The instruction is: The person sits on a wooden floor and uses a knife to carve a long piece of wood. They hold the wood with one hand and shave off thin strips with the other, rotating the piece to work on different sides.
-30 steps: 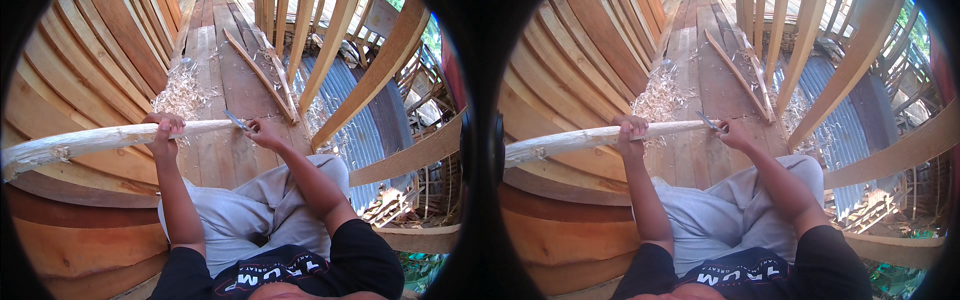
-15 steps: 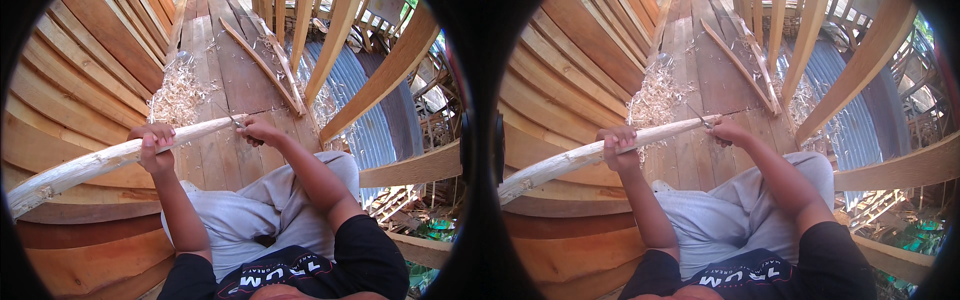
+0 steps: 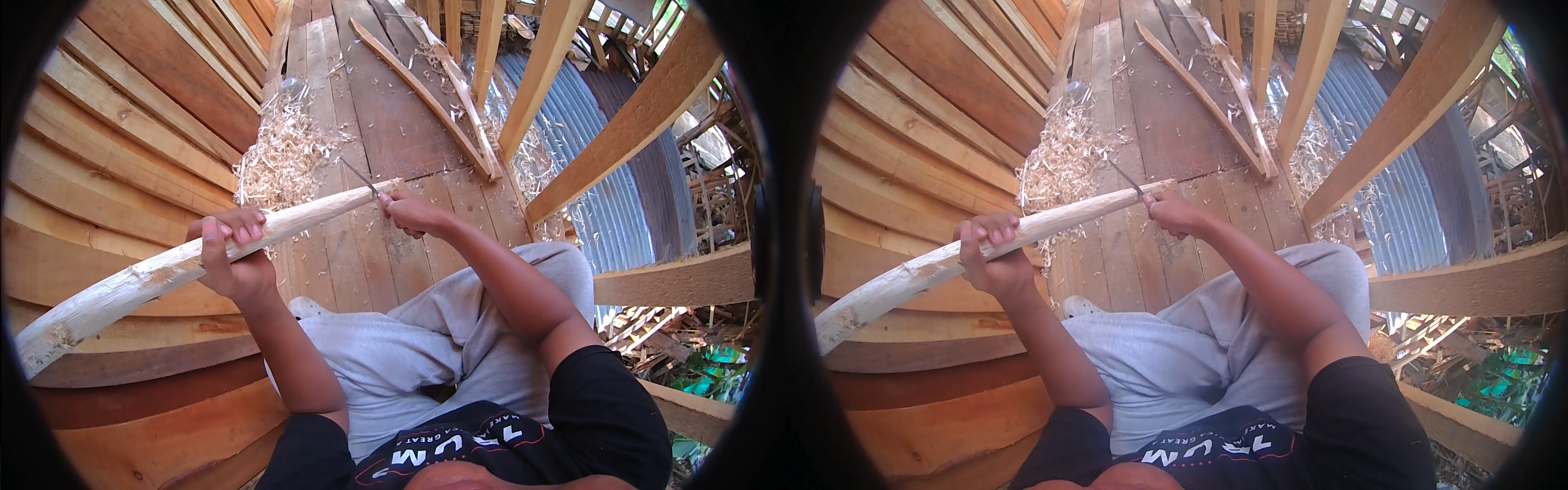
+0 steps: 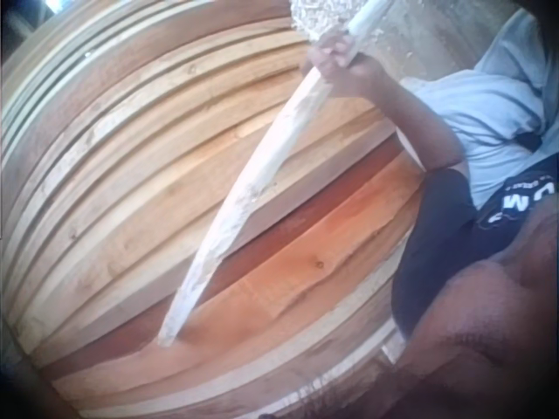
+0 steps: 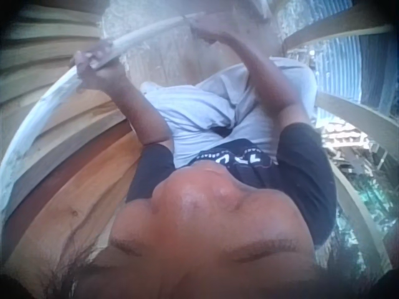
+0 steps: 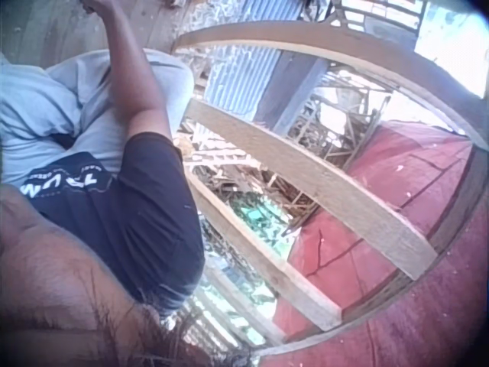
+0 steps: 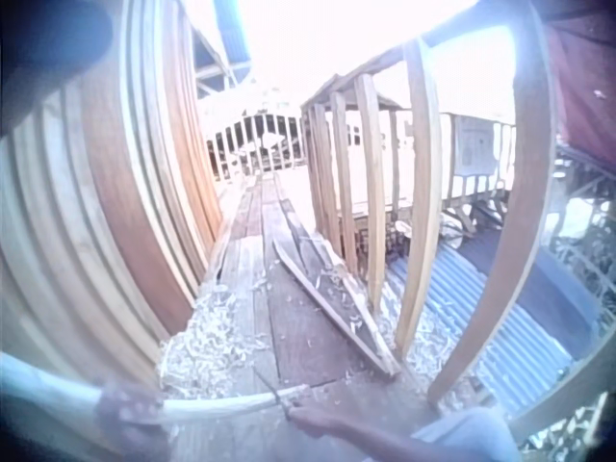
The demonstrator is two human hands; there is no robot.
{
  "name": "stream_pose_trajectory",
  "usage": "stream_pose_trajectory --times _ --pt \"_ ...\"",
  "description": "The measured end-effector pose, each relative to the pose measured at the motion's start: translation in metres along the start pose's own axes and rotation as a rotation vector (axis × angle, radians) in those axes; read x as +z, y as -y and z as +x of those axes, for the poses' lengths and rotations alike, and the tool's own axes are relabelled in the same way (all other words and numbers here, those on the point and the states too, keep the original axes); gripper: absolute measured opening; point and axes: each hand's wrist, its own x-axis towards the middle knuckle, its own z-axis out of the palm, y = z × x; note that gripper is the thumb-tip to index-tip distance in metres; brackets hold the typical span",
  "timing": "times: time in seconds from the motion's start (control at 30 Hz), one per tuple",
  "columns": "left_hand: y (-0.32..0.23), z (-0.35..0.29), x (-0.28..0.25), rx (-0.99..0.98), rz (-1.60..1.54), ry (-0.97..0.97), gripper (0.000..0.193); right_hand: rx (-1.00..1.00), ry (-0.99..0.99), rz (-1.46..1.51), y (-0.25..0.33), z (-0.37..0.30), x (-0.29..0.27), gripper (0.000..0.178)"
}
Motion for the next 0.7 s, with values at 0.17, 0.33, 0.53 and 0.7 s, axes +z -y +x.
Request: stream_pose_trajectory --times 0.17,0.33,0.53,0.7 --pt "-0.021 -0.001 0.003 -0.025 -0.005 0.033 0.020 0.045 0.012 -0.015 0.016 -0.010 -0.001 0.037" --pt "-0.017 -0.004 0.012 -0.049 0.014 0.039 0.019 0.075 0.006 -0.095 0.000 0.000 -0.007 0.040" --pt "-0.009 -0.002 0.018 0.011 0.053 0.046 0.018 -0.173 -0.055 -0.227 0.008 -0.010 0.009 0.046" --pt "-0.007 0.000 0.013 -0.028 -0.006 0.019 0.018 -0.140 -0.114 -0.250 0.006 -0.003 0.012 0.050"
